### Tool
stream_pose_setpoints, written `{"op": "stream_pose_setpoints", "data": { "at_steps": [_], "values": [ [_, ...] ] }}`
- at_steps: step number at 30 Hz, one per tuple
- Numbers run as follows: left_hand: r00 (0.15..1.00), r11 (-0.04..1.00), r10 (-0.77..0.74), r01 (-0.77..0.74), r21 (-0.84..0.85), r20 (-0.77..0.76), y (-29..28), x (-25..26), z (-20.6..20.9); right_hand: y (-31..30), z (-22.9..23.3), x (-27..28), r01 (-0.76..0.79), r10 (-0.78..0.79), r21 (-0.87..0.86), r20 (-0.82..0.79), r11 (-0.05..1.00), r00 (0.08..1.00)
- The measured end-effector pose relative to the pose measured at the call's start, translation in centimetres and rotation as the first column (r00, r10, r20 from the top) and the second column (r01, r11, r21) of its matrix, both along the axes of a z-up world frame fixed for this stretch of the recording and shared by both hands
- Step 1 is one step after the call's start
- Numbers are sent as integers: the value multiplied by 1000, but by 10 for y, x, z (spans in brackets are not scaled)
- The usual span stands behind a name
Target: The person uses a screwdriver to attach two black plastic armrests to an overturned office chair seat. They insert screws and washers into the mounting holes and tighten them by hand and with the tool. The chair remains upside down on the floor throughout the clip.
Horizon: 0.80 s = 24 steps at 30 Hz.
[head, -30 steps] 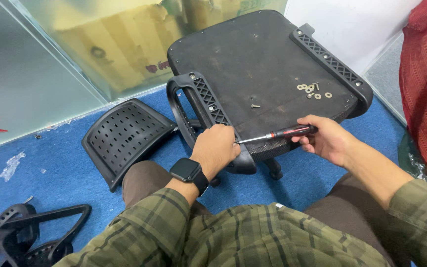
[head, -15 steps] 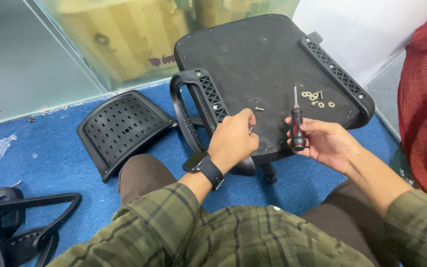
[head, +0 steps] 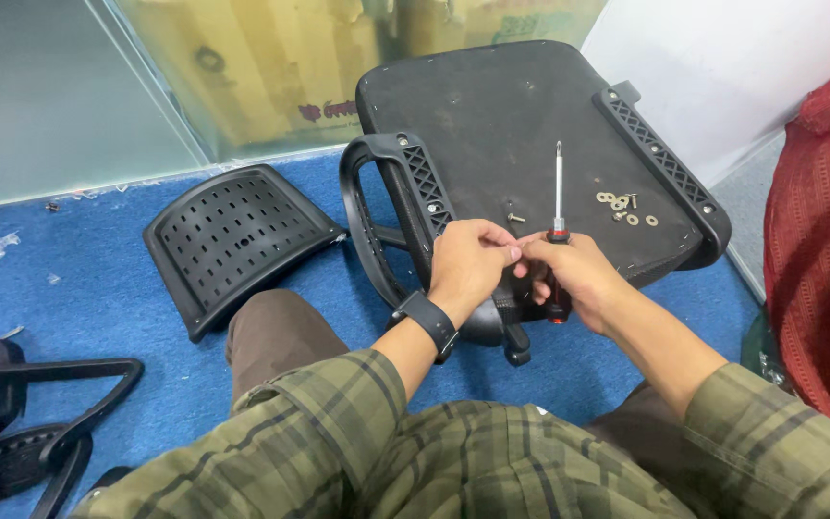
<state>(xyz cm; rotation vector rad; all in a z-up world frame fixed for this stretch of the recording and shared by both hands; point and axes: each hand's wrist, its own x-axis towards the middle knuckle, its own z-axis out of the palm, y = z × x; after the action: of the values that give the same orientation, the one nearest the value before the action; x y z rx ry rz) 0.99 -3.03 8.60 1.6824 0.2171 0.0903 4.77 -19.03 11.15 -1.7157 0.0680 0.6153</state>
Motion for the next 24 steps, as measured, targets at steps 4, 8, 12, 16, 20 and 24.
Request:
{"op": "stream_pose_setpoints", "data": {
  "at_steps": [4, 8, 12, 16, 20, 24],
  "values": [
    [999, 993, 33, -34, -114, -8, -4, 3, -3, 4, 12, -5, -6, 6, 14, 26, 1000, 1000],
    [997, 997, 72, -73, -33, -29, -8, 7, -3, 1, 17, -7, 1, -3, 32, 38, 999, 999],
    [998, 998, 61, -61, 10, -34, -10, 8, 0, -2, 13, -8, 3, -8, 57, 81, 998, 997],
    [995, 978, 85, -93, 186, 50, -12, 5, 7, -5, 8, -6, 33, -39, 58, 100, 998, 994],
    [999, 959, 35, -28, 281, -21, -14, 1, 13, -7, 6, -2, 23, -25, 24, 88, 999, 996],
    [991, 918, -7, -45, 393, 130, -15, 0, 14, -8, 6, 2, 17, -17, 1, 95, 1000, 995]
  ]
}}
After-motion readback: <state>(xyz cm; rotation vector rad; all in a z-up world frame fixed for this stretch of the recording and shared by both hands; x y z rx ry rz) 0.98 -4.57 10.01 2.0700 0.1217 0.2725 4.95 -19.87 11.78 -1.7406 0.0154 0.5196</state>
